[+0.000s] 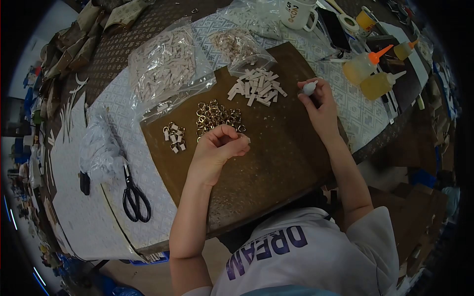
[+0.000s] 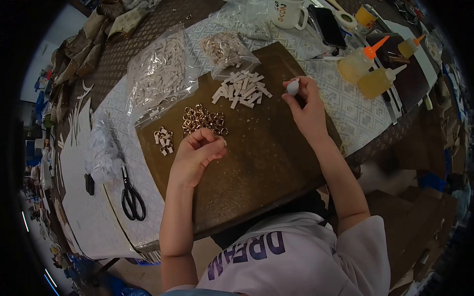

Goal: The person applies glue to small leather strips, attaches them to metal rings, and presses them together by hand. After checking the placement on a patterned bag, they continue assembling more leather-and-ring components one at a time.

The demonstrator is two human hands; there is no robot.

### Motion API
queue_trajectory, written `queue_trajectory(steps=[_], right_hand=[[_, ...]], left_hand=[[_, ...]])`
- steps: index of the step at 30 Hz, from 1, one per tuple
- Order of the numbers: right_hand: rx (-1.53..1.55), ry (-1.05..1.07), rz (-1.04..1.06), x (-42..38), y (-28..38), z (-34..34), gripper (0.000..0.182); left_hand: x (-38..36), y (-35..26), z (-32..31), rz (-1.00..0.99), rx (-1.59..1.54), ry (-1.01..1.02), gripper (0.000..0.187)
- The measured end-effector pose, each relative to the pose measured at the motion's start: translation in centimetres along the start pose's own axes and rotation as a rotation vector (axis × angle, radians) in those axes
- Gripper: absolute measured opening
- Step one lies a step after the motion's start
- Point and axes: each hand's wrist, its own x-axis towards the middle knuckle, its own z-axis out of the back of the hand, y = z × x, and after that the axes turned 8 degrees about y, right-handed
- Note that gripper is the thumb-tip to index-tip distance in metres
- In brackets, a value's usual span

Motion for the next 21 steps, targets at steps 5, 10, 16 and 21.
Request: queue_trajectory(steps=[5, 10, 16, 21], right_hand=[[-0.002, -0.012, -0.007, 0.0, -0.2, 0.0, 0.037], [-0.059, -0.106, 0.100, 0.0, 0.9, -0.5, 0.043], [-0.352, -0.216, 0.475, -0.9, 2.4, -0.6, 0.026], [-0.380, 0.305, 0.343, 2.2, 6.9, -7.0, 0.007]], left_hand=[[-0.1, -0.2, -0.2, -0.012, -0.003, -0.013, 0.025], [-0.2, 0.0, 0.0, -0.059, 0.001, -0.040, 0.032], [-0.3, -0.3, 0.5, -0.176, -0.086, -0.083, 0.034], [-0.4, -0.8, 1.0, -0.276, -0.152, -0.149, 0.036]])
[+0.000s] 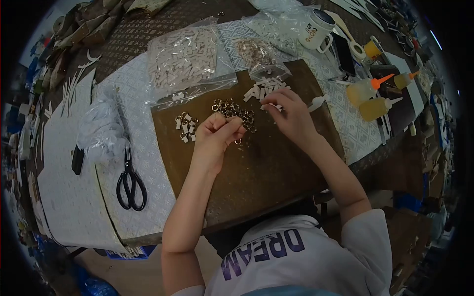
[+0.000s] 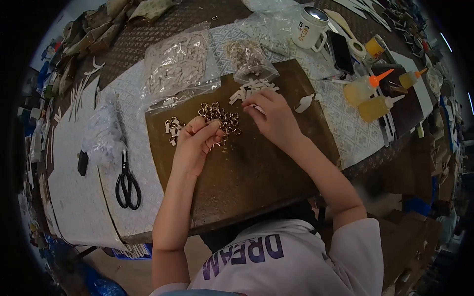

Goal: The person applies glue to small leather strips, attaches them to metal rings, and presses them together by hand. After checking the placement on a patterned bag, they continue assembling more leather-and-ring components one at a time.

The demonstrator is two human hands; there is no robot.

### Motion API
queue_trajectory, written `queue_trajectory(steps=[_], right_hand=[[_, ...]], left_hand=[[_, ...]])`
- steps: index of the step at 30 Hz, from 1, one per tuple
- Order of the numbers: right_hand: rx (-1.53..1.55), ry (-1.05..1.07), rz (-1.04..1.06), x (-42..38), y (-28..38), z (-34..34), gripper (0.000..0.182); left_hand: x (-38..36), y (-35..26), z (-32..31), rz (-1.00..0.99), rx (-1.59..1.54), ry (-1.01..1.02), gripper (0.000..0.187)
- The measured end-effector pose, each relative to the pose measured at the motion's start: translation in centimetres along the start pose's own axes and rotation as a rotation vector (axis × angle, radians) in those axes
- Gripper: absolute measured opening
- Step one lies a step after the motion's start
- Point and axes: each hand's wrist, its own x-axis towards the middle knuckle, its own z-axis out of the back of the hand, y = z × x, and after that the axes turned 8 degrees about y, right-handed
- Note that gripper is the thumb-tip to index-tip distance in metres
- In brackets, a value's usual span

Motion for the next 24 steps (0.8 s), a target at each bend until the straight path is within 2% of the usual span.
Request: queue_trajectory(steps=[3, 6, 9, 15, 21, 24], right_hand=[[-0.155, 0.067, 0.096, 3.3, -1.4, -1.9, 0.008], [-0.342, 0.238, 0.104, 5.0, -2.2, -2.3, 0.010], [-0.365, 0.382, 0.039, 5.8, -2.0, -1.9, 0.012], [-0.348, 0.493, 0.076, 6.9, -2.3, -1.3, 0.014], [-0.014, 0.175, 0.125, 6.2, -2.5, -1.1, 0.010], [0.378, 0.044, -0.147, 4.8, -0.2, -0.8, 0.009]], left_hand=[[0.4, 0.0, 0.9, -0.052, -0.090, -0.029, 0.035], [0.6, 0.0, 1.2, -0.053, -0.110, -0.052, 0.033], [0.5, -0.1, 0.9, -0.035, -0.115, -0.037, 0.030], [0.2, -0.2, 0.5, -0.068, -0.151, 0.001, 0.029], [0.3, -0.3, 0.6, -0.067, -0.118, 0.007, 0.033], [0.3, -0.2, 0.7, -0.090, -0.102, 0.039, 0.034]])
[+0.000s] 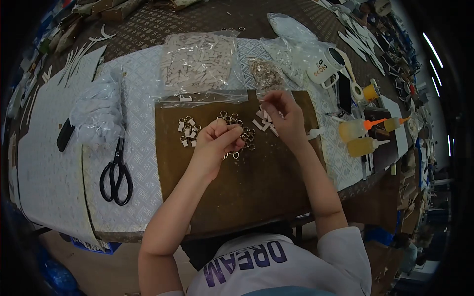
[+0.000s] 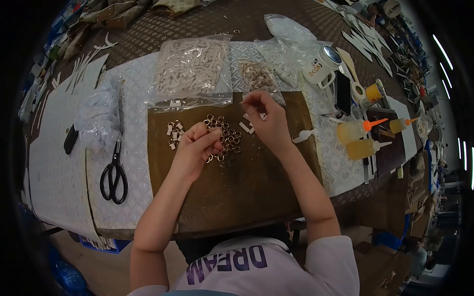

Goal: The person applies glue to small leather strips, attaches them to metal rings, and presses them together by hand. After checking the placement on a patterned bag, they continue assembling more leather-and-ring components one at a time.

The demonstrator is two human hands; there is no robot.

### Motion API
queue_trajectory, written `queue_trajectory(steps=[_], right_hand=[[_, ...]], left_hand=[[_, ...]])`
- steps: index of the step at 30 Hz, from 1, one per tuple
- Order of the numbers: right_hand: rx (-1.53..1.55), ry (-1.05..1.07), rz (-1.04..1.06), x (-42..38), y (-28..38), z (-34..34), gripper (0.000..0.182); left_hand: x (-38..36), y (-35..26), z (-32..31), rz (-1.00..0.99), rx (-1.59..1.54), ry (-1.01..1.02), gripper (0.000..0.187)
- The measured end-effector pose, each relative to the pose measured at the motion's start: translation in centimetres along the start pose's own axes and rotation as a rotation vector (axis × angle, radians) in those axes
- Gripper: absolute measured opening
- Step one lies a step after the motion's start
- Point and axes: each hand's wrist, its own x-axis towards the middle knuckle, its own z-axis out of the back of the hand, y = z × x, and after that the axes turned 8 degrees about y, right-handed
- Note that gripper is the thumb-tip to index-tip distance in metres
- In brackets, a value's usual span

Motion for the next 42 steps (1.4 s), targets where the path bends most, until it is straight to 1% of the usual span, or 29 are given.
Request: queue_trajectory(steps=[3, 6, 7, 10, 11, 14, 18, 20, 23, 27, 30, 32, 35, 38, 42], right_hand=[[0.511, -0.016, -0.093, -1.5, 2.5, -0.9, 0.007], [0.483, -0.073, 0.032, -2.7, 0.8, -2.7, 0.009], [0.418, -0.044, -0.001, -3.0, 0.3, -3.0, 0.009], [0.416, 0.123, 0.036, -3.2, -0.1, -2.9, 0.009], [0.398, 0.099, 0.061, -3.0, 0.1, -3.1, 0.009], [0.281, 0.125, 0.091, -3.1, -0.6, -2.8, 0.012], [0.265, 0.057, 0.046, -3.3, -0.1, -3.1, 0.011], [0.244, 0.037, 0.043, -3.3, 0.1, -3.1, 0.010], [0.191, 0.082, -0.025, -3.4, 0.8, -2.7, 0.012], [0.176, 0.069, -0.002, -3.6, 0.8, -2.7, 0.012], [0.117, 0.026, 0.061, -3.5, 0.8, -2.9, 0.010], [0.061, 0.004, 0.100, -3.6, 1.0, -2.9, 0.010], [0.107, 0.016, 0.066, -3.8, 1.0, -3.0, 0.009], [0.079, 0.019, 0.120, -3.7, 0.9, -2.9, 0.010], [0.096, 0.031, 0.109, -3.7, 0.8, -3.0, 0.010]], left_hand=[[0.0, -0.1, 0.0, -0.004, -0.017, 0.015, 0.034], [0.1, -0.3, 0.2, 0.013, -0.076, 0.005, 0.032], [0.2, -0.3, 0.3, 0.018, -0.074, 0.003, 0.032], [0.3, -0.3, 0.8, 0.040, -0.060, -0.020, 0.032], [0.4, -0.4, 0.7, 0.040, -0.050, -0.028, 0.031], [0.5, -0.5, 0.5, 0.016, 0.039, -0.075, 0.031], [0.4, -0.4, -0.1, -0.073, 0.214, -0.136, 0.031], [0.4, -0.1, -0.1, -0.118, 0.262, -0.123, 0.032], [0.4, 0.2, -0.3, -0.165, 0.321, -0.120, 0.032], [0.4, 0.4, -0.4, -0.210, 0.402, -0.138, 0.032], [0.2, 0.4, -0.6, -0.228, 0.502, -0.141, 0.033], [0.2, 0.4, -0.6, -0.234, 0.513, -0.139, 0.033], [0.1, 0.4, -0.5, -0.241, 0.539, -0.136, 0.035], [0.1, 0.4, -0.3, -0.250, 0.587, -0.125, 0.037], [0.0, 0.4, -0.2, -0.252, 0.612, -0.107, 0.038]])
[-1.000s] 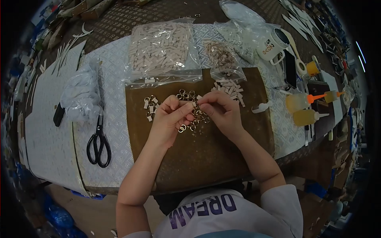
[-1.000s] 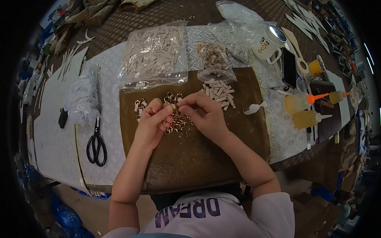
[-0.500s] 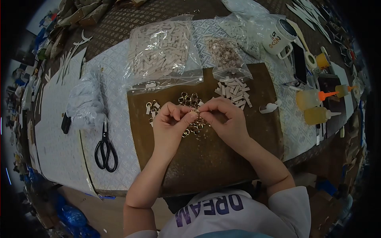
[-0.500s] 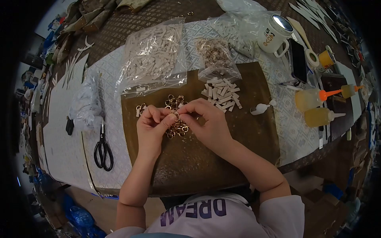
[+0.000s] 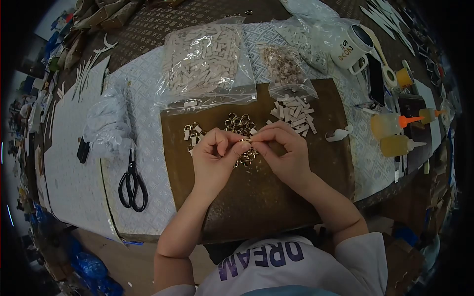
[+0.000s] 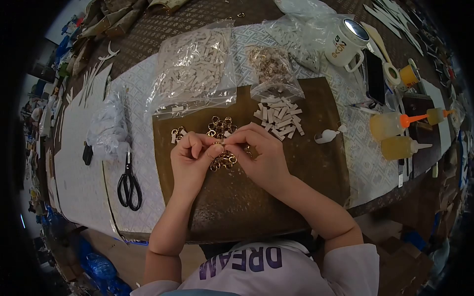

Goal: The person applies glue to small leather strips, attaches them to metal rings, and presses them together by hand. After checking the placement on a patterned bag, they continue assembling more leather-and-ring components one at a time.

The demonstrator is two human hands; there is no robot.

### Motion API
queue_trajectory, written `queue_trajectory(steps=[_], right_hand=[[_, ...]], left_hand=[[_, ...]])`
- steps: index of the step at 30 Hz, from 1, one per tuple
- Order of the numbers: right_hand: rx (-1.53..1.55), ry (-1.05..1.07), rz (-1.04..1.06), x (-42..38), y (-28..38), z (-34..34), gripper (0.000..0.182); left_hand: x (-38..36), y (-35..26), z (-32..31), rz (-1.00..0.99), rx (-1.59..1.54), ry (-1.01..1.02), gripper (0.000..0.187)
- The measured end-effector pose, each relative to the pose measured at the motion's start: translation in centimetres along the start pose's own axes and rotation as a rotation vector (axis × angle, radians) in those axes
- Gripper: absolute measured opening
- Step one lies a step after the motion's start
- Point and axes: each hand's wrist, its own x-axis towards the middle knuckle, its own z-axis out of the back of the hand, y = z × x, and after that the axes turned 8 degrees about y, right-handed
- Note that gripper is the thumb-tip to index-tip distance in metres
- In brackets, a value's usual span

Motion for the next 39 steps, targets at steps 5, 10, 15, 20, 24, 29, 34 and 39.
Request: queue_trajectory(steps=[5, 10, 15, 20, 24, 29, 34, 39], right_hand=[[0.215, 0.015, -0.116, -0.1, -0.1, 0.0, 0.011], [0.296, -0.005, -0.118, 0.2, -0.5, 0.2, 0.018], [0.247, 0.067, -0.068, 0.2, -0.3, 0.2, 0.019], [0.150, 0.100, -0.027, 0.3, -0.4, 0.2, 0.018], [0.170, 0.112, -0.053, 0.3, -0.3, 0.1, 0.018], [0.201, 0.156, -0.095, 0.2, -0.5, 0.2, 0.020], [0.181, 0.131, -0.072, 0.2, -0.6, 0.0, 0.019], [0.469, 0.108, -0.196, 0.3, -0.5, 0.2, 0.020]], left_hand=[[0.3, -0.2, 0.0, 0.137, -0.281, 0.007, 0.036], [0.4, 0.0, 0.5, 0.293, -0.579, 0.011, 0.032], [0.4, 0.1, 1.0, 0.348, -0.576, 0.076, 0.030], [0.3, 0.0, 0.8, 0.368, -0.576, 0.106, 0.031], [0.3, -0.6, 0.4, 0.379, -0.566, 0.081, 0.031], [0.3, -0.6, 0.2, 0.358, -0.569, 0.088, 0.033], [0.2, -0.3, 0.2, 0.331, -0.572, 0.098, 0.033], [0.3, -0.3, 0.5, 0.328, -0.587, 0.065, 0.037]])
